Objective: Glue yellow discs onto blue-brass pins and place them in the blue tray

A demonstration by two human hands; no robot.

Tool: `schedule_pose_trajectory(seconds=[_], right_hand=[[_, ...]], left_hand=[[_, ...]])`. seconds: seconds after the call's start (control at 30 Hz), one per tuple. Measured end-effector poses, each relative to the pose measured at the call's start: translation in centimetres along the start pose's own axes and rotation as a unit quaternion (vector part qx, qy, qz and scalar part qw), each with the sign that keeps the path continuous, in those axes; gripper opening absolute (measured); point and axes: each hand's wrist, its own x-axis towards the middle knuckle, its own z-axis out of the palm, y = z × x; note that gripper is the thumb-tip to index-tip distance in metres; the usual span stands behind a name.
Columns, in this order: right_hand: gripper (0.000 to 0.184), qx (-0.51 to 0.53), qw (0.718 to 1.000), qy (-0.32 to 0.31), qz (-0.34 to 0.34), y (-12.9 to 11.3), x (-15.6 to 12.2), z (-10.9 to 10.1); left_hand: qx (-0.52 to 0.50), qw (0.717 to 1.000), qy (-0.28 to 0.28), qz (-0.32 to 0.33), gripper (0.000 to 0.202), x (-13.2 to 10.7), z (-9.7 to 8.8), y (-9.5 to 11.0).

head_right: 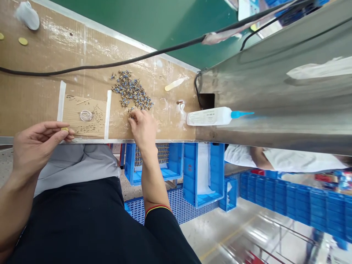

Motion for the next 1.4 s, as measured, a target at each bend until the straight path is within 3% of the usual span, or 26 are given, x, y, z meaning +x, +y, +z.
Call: schedule_pose_trajectory(seconds=[0.2,0.4,0.5,0.6,0.73,0.83,0.93,1.07,1.2,1.4], right_hand=[[0.017,-0.129,0.99,-0.06,-0.024,-1.1,0.8,-0.4],[0.029,-0.154,0.987,-0.026,-0.039,-0.5,-0.2,0.3],[0.025,-0.069,0.997,0.003,-0.045,0.5,-0.9,0.3],[0.015,0.114,0.992,0.036,-0.032,0.4,-1.8,0.5],[0.016,0.354,0.934,0.054,0.001,-2.6,-2.7,1.7],[0.011,0.412,0.908,0.062,-0.048,-5.2,-2.5,2.9],[0.009,0.393,0.907,0.097,-0.112,-6.6,-1.7,3.8],[0.009,0.309,0.932,0.104,-0.158,-7.2,-1.0,4.2],[0.019,0.223,0.957,0.074,-0.172,-7.3,-0.8,4.5],[0.023,0.186,0.962,0.077,-0.185,-7.6,-0.9,5.0]], left_hand=[[-0.028,1.0,-0.009,0.008,0.019,-0.4,0.3,0.2],[-0.066,0.997,-0.028,-0.032,0.026,-0.6,0.5,-0.2],[-0.07,0.995,-0.046,-0.045,0.031,-0.6,0.3,-0.4],[-0.065,0.996,-0.046,-0.049,0.032,-0.5,0.3,-0.5],[-0.06,0.996,-0.045,-0.041,0.029,-0.2,0.5,-1.0],[-0.045,0.998,-0.037,-0.033,0.029,-0.1,0.5,-1.4],[-0.04,0.998,-0.032,-0.038,0.033,-0.2,0.6,-1.4],[-0.042,0.998,-0.028,-0.035,0.037,-0.4,0.7,-1.4],[-0.042,0.998,-0.033,-0.043,0.036,-0.4,0.7,-1.5],[-0.046,0.997,-0.041,-0.038,0.032,-0.4,0.7,-1.5]])
